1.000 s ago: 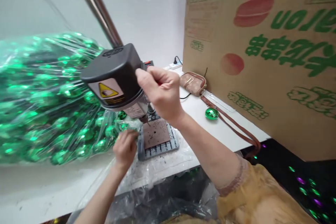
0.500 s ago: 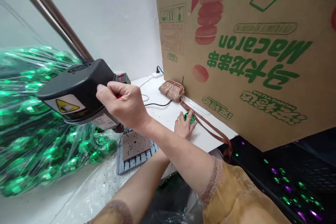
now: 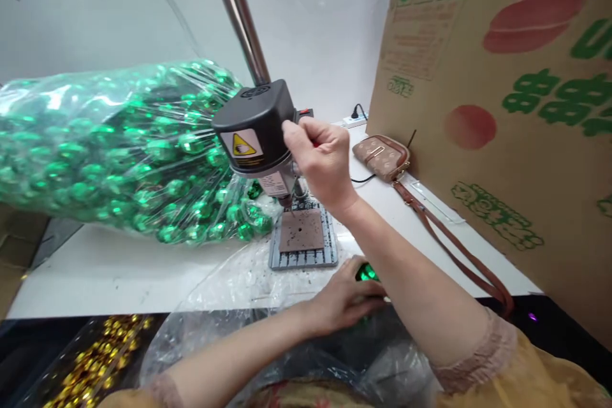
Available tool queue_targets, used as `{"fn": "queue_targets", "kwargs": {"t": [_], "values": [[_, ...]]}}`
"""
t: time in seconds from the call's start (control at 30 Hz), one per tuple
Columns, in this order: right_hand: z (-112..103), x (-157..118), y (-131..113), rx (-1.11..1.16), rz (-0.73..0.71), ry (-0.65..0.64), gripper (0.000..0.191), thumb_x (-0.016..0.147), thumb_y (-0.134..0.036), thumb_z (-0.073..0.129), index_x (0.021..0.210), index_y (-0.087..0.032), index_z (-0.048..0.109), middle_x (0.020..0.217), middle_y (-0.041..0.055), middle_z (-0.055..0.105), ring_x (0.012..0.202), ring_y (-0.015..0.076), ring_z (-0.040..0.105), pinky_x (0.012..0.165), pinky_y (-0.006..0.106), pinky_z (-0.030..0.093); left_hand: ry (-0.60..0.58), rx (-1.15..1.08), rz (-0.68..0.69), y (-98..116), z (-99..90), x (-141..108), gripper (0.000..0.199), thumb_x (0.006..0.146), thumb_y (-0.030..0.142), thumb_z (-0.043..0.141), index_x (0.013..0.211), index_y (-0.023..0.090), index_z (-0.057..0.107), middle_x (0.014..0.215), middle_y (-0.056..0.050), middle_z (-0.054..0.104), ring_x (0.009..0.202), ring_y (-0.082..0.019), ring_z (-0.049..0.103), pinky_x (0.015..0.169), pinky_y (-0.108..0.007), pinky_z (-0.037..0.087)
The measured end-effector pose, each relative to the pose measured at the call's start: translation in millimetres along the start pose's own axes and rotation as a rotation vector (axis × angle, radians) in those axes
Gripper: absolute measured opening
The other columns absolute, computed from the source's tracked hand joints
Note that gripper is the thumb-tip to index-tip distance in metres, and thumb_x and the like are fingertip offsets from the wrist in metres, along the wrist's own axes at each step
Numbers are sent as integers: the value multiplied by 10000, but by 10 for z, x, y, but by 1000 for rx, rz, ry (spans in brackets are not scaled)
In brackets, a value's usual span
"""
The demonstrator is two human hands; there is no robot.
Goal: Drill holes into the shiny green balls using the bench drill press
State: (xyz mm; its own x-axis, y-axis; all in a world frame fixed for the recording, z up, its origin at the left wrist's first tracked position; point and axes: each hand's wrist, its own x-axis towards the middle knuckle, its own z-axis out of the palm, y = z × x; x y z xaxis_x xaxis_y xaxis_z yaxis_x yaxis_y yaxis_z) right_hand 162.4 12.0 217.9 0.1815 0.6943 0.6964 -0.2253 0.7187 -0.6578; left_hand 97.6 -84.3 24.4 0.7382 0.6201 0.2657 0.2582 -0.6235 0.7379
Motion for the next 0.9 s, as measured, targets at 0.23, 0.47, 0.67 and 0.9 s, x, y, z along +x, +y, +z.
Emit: {"fn": "queue_targets", "kwargs": {"t": [0.23, 0.47, 0.67, 0.9], "values": [[0, -20, 61, -33, -50, 47, 513, 929, -215, 593, 501, -190, 310, 495, -63, 266, 484, 25, 241, 475, 256, 196, 729, -716, -462, -88, -754, -674, 284, 861, 450, 778, 1065, 255, 752, 1128, -67, 710, 1039, -224, 685, 962, -396, 580], [-12, -37, 59, -104, -93, 97, 536, 913, -247, 650, 469, -189, 355, 451, -68, 294, 444, 31, 280, 475, 263, 265, 918, -1217, -559, -323, -1203, -660, 346, 815, 367, 837, 1084, 190, 708, 1045, -50, 750, 930, -187, 734, 887, -368, 636], [-3, -26, 83, -48, -116, 97, 553, 872, -347, 709, 461, -200, 369, 400, -69, 339, 394, 33, 287, 421, 269, 225, 920, -1017, -538, -592, -1182, -561, 461, 707, 416, 909, 1038, 172, 700, 994, -40, 765, 838, -152, 718, 783, -281, 593], [-2, -23, 68, -86, -80, 104, 595, 862, -474, 701, 468, -200, 350, 413, -70, 333, 408, 27, 289, 415, 245, 234, 865, -621, -435, -901, -1162, -382, 596, 678, 543, 895, 1083, 190, 636, 927, -26, 750, 860, -157, 704, 823, -292, 552]]}}
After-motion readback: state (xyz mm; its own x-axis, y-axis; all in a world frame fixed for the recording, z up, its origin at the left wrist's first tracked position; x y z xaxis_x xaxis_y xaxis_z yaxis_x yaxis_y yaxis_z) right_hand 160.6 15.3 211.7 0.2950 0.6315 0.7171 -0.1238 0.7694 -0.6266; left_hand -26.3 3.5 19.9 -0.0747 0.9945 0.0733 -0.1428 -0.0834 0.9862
